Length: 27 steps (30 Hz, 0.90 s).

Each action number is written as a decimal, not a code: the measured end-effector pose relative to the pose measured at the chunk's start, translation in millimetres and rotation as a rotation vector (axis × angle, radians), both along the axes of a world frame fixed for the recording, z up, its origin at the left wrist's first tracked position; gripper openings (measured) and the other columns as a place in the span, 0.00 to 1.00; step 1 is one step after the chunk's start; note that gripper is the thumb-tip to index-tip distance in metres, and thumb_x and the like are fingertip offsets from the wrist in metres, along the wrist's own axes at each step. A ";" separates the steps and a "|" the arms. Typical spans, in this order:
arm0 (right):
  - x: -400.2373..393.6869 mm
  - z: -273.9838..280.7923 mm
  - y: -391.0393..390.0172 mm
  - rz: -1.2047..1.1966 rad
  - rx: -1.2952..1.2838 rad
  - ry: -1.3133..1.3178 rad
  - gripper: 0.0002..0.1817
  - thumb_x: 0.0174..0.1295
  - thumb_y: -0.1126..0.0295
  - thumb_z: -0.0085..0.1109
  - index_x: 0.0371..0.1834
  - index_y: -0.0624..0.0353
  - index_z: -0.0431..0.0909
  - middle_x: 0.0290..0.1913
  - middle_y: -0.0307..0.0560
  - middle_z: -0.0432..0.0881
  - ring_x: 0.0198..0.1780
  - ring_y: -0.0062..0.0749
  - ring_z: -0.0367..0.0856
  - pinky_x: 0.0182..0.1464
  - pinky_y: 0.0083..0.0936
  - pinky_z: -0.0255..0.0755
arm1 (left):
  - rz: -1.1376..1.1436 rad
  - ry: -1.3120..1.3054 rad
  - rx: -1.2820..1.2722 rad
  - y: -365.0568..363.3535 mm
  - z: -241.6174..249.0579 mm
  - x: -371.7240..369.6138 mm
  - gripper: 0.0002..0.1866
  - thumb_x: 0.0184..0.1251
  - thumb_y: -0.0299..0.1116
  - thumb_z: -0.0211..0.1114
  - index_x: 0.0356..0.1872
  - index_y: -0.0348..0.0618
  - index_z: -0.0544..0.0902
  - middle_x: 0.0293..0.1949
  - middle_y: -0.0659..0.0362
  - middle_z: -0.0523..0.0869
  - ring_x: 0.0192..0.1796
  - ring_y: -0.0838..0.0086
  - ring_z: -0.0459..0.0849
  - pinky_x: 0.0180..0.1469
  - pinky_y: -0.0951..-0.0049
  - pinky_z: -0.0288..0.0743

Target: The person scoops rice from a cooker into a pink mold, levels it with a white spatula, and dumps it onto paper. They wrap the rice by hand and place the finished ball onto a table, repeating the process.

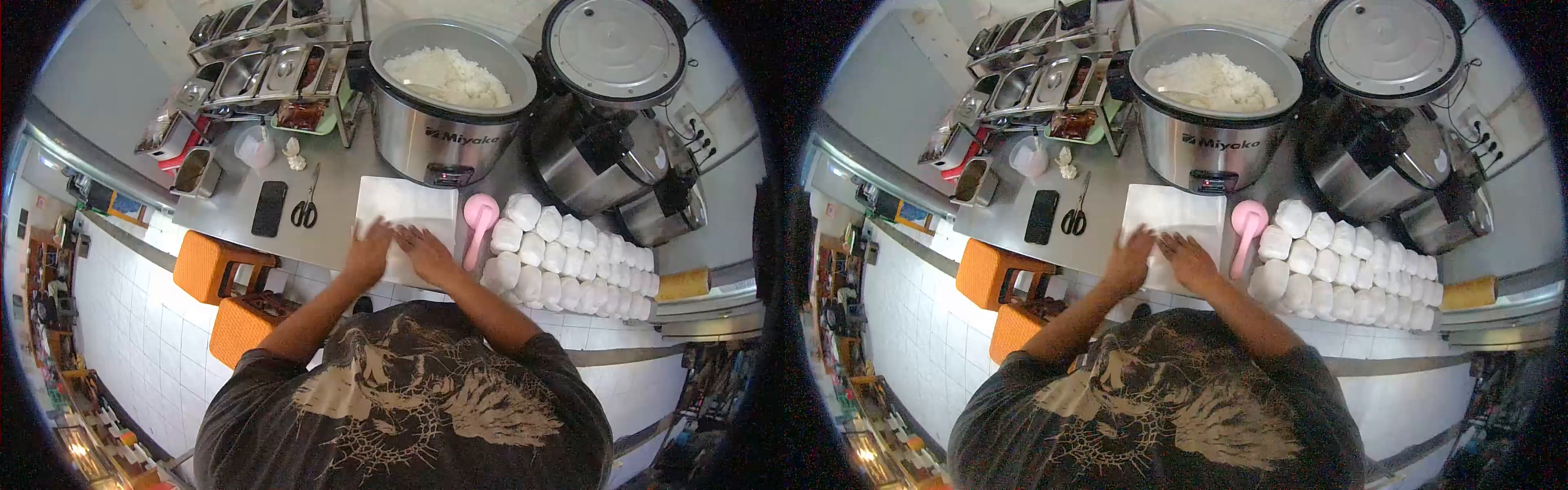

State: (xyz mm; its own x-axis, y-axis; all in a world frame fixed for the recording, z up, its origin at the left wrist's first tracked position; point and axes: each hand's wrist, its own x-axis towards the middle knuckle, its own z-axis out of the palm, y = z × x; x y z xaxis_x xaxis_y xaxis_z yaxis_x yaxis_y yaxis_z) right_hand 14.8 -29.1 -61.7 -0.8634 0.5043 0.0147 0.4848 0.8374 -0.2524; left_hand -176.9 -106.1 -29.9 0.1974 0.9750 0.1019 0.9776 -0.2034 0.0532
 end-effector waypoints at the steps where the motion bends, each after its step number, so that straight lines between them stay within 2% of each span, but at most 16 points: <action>1: -0.5 -0.8 -8.2 -0.056 -0.069 0.022 0.32 0.73 0.66 0.47 0.79 0.61 0.56 0.80 0.58 0.56 0.80 0.53 0.56 0.79 0.52 0.49 | -0.058 0.053 0.031 -2.5 -13.6 13.5 0.30 0.66 0.31 0.54 0.72 0.36 0.68 0.76 0.51 0.65 0.81 0.61 0.56 0.80 0.43 0.44; 2: -2.0 0.0 -16.1 -0.114 -0.138 0.043 0.34 0.72 0.65 0.49 0.80 0.62 0.53 0.81 0.58 0.53 0.81 0.54 0.52 0.80 0.52 0.47 | -0.027 -0.014 -0.113 -7.6 -20.1 24.4 0.38 0.67 0.33 0.53 0.78 0.33 0.56 0.80 0.47 0.55 0.83 0.57 0.50 0.80 0.42 0.42; 3: -0.2 -0.2 -23.4 -0.175 -0.206 0.062 0.36 0.72 0.65 0.51 0.80 0.63 0.50 0.83 0.58 0.49 0.82 0.55 0.49 0.80 0.52 0.46 | 0.041 -0.110 -0.154 -11.0 -25.4 27.8 0.40 0.66 0.32 0.53 0.78 0.32 0.52 0.81 0.45 0.53 0.83 0.54 0.48 0.80 0.41 0.43; 4: 1.0 -10.4 -28.4 -0.207 -0.150 0.083 0.42 0.72 0.58 0.53 0.81 0.66 0.46 0.82 0.61 0.47 0.82 0.59 0.47 0.79 0.56 0.45 | 0.107 -0.206 -0.195 -12.4 -32.2 31.0 0.43 0.64 0.31 0.54 0.79 0.32 0.48 0.81 0.44 0.50 0.83 0.50 0.46 0.79 0.41 0.43; 5: 5.2 -20.4 -27.9 -0.282 -0.160 0.064 0.42 0.72 0.57 0.53 0.81 0.67 0.46 0.82 0.61 0.47 0.82 0.59 0.47 0.79 0.57 0.43 | 0.172 -0.302 -0.241 -14.5 -39.6 34.0 0.46 0.62 0.30 0.55 0.80 0.31 0.44 0.81 0.42 0.48 0.83 0.47 0.45 0.79 0.40 0.43; 6: 7.4 -22.3 -30.3 -0.359 -0.173 0.043 0.43 0.72 0.56 0.54 0.81 0.67 0.46 0.82 0.61 0.47 0.82 0.58 0.46 0.79 0.58 0.41 | 0.192 -0.401 -0.222 -17.3 -63.2 26.2 0.48 0.62 0.31 0.56 0.80 0.33 0.38 0.81 0.39 0.43 0.83 0.42 0.43 0.77 0.35 0.44; 9: 6.9 -28.2 -34.9 -0.440 -0.190 -0.022 0.49 0.67 0.49 0.59 0.80 0.68 0.47 0.83 0.62 0.44 0.84 0.58 0.38 0.79 0.65 0.33 | 0.237 -0.366 -0.248 -27.6 -63.4 13.4 0.43 0.62 0.31 0.54 0.78 0.28 0.47 0.82 0.40 0.43 0.84 0.48 0.42 0.77 0.32 0.40; 10: 5.8 -25.7 -35.1 -0.437 -0.199 -0.025 0.49 0.66 0.48 0.60 0.80 0.69 0.49 0.83 0.62 0.43 0.84 0.58 0.35 0.78 0.67 0.32 | 0.286 -0.367 -0.306 -23.8 -68.2 10.0 0.43 0.63 0.32 0.55 0.80 0.38 0.50 0.82 0.41 0.39 0.83 0.43 0.36 0.74 0.24 0.37; 13: 5.1 -6.7 -24.2 -0.364 -0.270 -0.090 0.48 0.62 0.48 0.64 0.77 0.69 0.57 0.84 0.60 0.38 0.84 0.59 0.31 0.76 0.72 0.30 | 0.352 -0.336 -0.428 -10.4 -60.4 5.8 0.40 0.65 0.36 0.57 0.80 0.51 0.57 0.83 0.43 0.34 0.82 0.37 0.29 0.70 0.18 0.35; 14: 5.1 3.5 -17.7 -0.331 -0.301 -0.118 0.47 0.61 0.48 0.65 0.77 0.68 0.60 0.84 0.59 0.36 0.84 0.60 0.29 0.76 0.73 0.30 | 0.296 -0.313 -0.391 -6.8 -72.6 -1.6 0.33 0.66 0.39 0.60 0.75 0.58 0.70 0.82 0.45 0.28 0.81 0.33 0.27 0.66 0.13 0.35; 17: 10.2 48.6 14.7 -0.176 -0.391 -0.323 0.42 0.59 0.50 0.65 0.73 0.64 0.67 0.85 0.56 0.32 0.84 0.61 0.27 0.74 0.78 0.28 | 0.165 -0.113 -0.566 20.1 -24.9 -15.0 0.31 0.67 0.42 0.62 0.73 0.57 0.73 0.83 0.50 0.26 0.80 0.34 0.24 0.66 0.12 0.34; 18: 9.2 6.1 24.9 -0.200 -0.209 -0.119 0.20 0.56 0.56 0.70 0.44 0.60 0.85 0.80 0.63 0.52 0.80 0.69 0.48 0.72 0.73 0.49 | 0.100 -0.073 -0.454 24.9 -16.2 -21.9 0.30 0.63 0.42 0.67 0.68 0.55 0.76 0.82 0.47 0.47 0.82 0.40 0.40 0.69 0.19 0.47; 21: -1.9 -9.4 66.1 -0.369 -0.547 0.077 0.13 0.55 0.62 0.70 0.38 0.58 0.82 0.61 0.58 0.78 0.66 0.56 0.75 0.62 0.57 0.70 | 0.040 -0.444 -0.415 60.6 -36.4 -41.8 0.26 0.59 0.40 0.70 0.60 0.52 0.79 0.70 0.49 0.73 0.76 0.51 0.65 0.67 0.30 0.63; 22: -1.8 -3.0 54.6 -0.387 -0.200 0.186 0.14 0.54 0.67 0.69 0.44 0.53 0.79 0.46 0.52 0.85 0.54 0.50 0.82 0.50 0.52 0.74 | 0.081 -0.243 -0.344 65.3 -31.4 -31.3 0.24 0.55 0.36 0.73 0.54 0.49 0.78 0.57 0.56 0.84 0.63 0.56 0.80 0.60 0.43 0.74; 25: -11.6 -7.8 50.4 -0.536 -0.259 0.114 0.08 0.51 0.69 0.68 0.33 0.54 0.80 0.41 0.51 0.82 0.48 0.50 0.81 0.47 0.48 0.74 | 0.342 -0.282 -0.454 75.4 -44.5 -20.9 0.22 0.55 0.35 0.72 0.51 0.47 0.78 0.57 0.54 0.83 0.59 0.53 0.82 0.57 0.47 0.77; 27: -7.7 -5.9 41.7 -0.438 -0.145 0.096 0.06 0.53 0.68 0.67 0.32 0.54 0.81 0.42 0.49 0.81 0.49 0.48 0.80 0.48 0.45 0.74 | 0.217 -0.265 -0.309 67.0 -51.3 -21.6 0.16 0.57 0.34 0.70 0.45 0.44 0.79 0.48 0.52 0.83 0.53 0.53 0.83 0.51 0.49 0.78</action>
State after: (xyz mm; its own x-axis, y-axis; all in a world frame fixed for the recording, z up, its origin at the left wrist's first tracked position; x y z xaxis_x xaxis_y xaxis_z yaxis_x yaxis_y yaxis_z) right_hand 7.0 12.6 -67.5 -0.5672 0.8235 -0.0132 0.7533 0.5122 -0.4125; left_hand -198.5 -39.1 -81.1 -0.0082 0.9835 -0.1807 0.9404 0.0690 0.3329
